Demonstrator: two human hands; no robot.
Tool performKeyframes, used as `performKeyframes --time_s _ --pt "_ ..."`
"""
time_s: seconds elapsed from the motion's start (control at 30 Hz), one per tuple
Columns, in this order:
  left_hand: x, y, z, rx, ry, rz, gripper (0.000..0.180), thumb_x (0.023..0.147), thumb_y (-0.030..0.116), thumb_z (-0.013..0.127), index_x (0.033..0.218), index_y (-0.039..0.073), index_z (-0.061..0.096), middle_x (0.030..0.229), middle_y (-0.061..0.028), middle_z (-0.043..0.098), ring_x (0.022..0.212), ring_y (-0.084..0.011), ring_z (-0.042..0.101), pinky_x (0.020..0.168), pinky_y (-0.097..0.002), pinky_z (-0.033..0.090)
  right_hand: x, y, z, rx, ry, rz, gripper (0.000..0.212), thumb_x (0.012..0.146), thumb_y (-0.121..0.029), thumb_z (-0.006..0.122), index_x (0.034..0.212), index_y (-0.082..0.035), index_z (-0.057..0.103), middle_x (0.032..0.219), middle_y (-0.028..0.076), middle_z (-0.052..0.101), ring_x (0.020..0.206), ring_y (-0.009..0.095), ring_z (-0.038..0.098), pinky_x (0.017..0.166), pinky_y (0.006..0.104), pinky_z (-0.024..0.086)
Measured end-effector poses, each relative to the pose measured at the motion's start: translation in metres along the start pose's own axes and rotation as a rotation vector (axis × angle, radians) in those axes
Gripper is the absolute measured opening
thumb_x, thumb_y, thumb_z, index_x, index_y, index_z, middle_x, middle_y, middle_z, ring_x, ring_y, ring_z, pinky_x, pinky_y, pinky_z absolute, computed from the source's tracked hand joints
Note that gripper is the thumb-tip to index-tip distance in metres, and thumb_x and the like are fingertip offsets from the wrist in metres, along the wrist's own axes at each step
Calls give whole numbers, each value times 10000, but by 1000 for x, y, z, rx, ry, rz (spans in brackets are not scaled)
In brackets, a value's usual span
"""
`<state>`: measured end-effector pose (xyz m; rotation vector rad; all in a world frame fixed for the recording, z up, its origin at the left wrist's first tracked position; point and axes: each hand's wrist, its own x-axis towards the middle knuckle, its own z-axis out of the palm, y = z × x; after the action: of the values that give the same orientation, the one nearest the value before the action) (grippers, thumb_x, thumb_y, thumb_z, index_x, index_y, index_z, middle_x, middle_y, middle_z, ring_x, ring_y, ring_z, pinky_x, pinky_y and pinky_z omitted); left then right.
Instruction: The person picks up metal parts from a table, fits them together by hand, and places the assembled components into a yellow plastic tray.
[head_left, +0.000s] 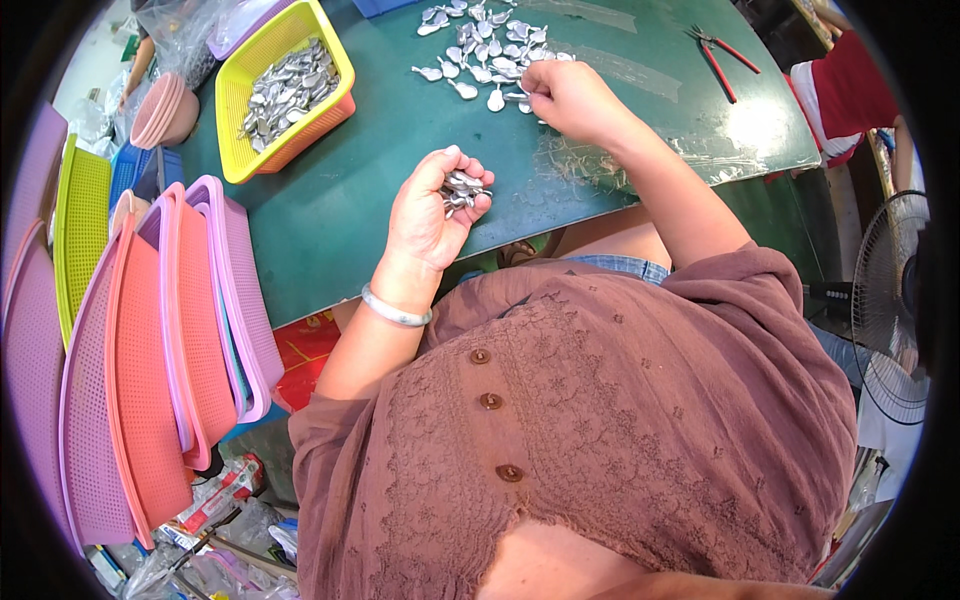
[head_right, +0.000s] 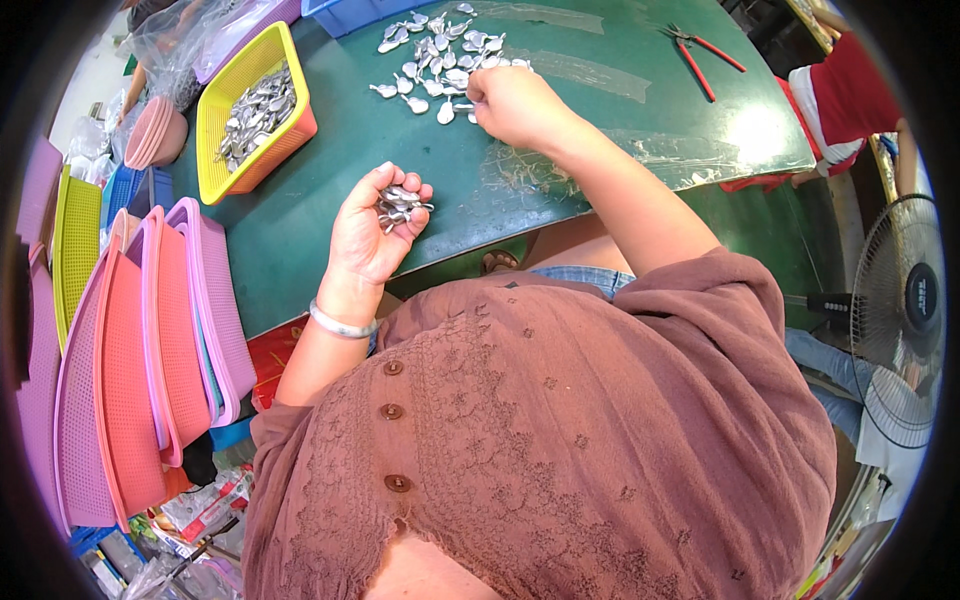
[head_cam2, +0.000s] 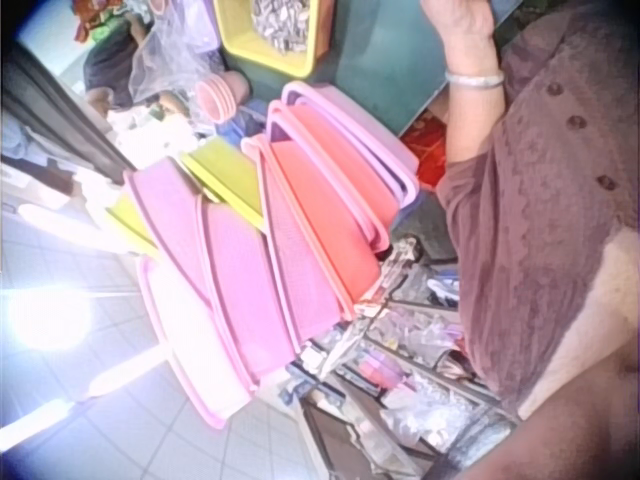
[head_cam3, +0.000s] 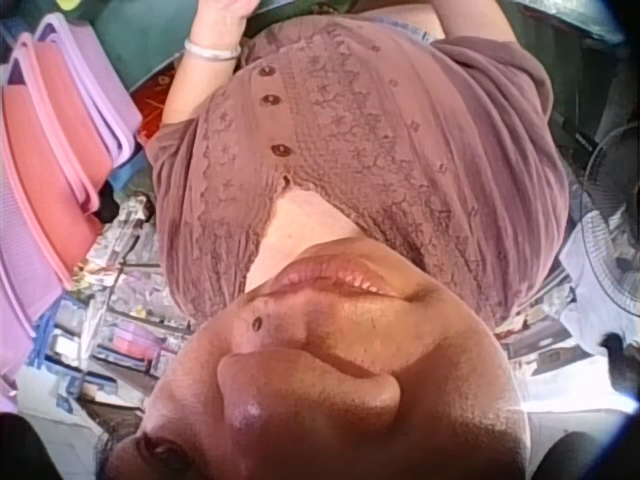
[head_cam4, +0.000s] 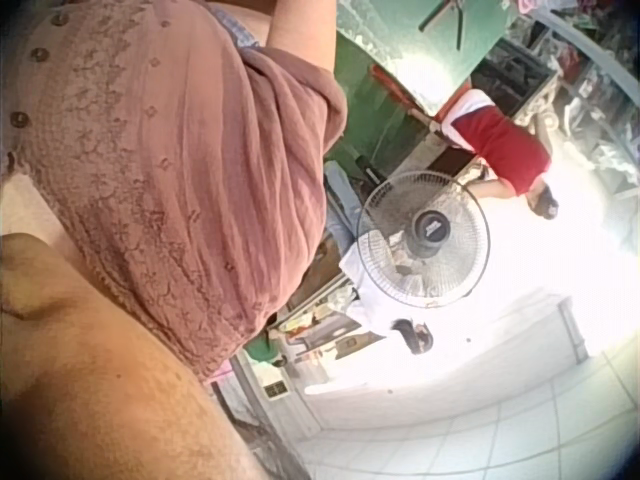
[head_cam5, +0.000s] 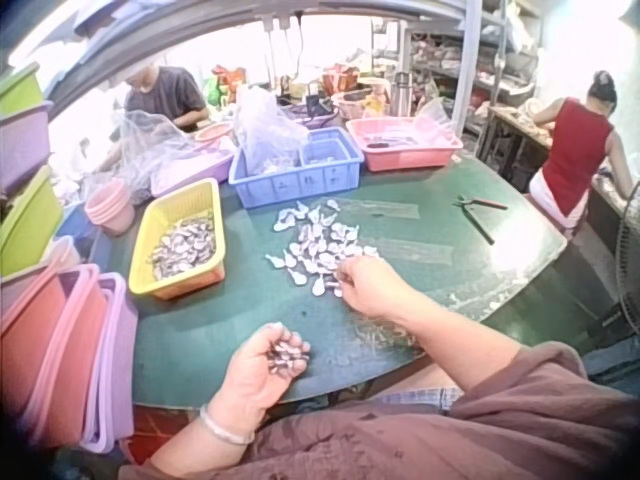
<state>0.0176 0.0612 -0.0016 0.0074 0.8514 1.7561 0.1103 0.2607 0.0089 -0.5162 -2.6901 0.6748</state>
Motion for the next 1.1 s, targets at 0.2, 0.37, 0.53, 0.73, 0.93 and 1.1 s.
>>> performKeyframes --time_s 0.2,0.37,0.53,0.73,0.93,1.1 --pt "-1 0 6 88 42 25 131 831 141 559 908 37 549 722 -67 560 686 -208 556 520 -264 476 -6 -12 -14 789 -245 298 170 753 -91 604 891 8 606 721 -6 576 629 66 503 559 204 401" --pt "-3 1 9 106 50 29 163 836 156 557 938 29 549 713 -64 563 678 -201 554 515 -256 458 -13 -24 -16 942 -325 241 154 765 -95 607 890 -5 611 740 -5 584 634 62 502 567 193 395" --pt "-4 1 9 89 38 16 229 861 217 534 958 10 549 703 -59 564 676 -197 552 518 -258 453 -19 -38 -13 930 -308 165 147 766 -82 600 892 -5 606 754 3 588 674 68 517 610 207 422" --pt "-4 0 10 70 23 16 276 887 247 491 1005 3 543 724 -63 561 684 -193 547 527 -260 450 -30 -48 -1 752 -134 -52 151 767 -48 582 910 1 581 731 13 575 676 76 522 622 222 435" --pt "-1 -2 3 13 -3 40 260 896 228 469 1002 -1 532 765 -79 554 695 -193 540 534 -268 453 -33 -57 -2 697 -183 -134 187 780 -33 587 965 -18 562 760 -4 553 703 60 505 632 212 421" --pt "-6 2 4 -13 -9 32 204 879 211 497 938 19 534 777 -86 554 713 -204 549 515 -262 466 -13 -24 4 267 119 -88 185 755 -176 603 862 -25 605 781 107 603 726 233 583 661 343 461"
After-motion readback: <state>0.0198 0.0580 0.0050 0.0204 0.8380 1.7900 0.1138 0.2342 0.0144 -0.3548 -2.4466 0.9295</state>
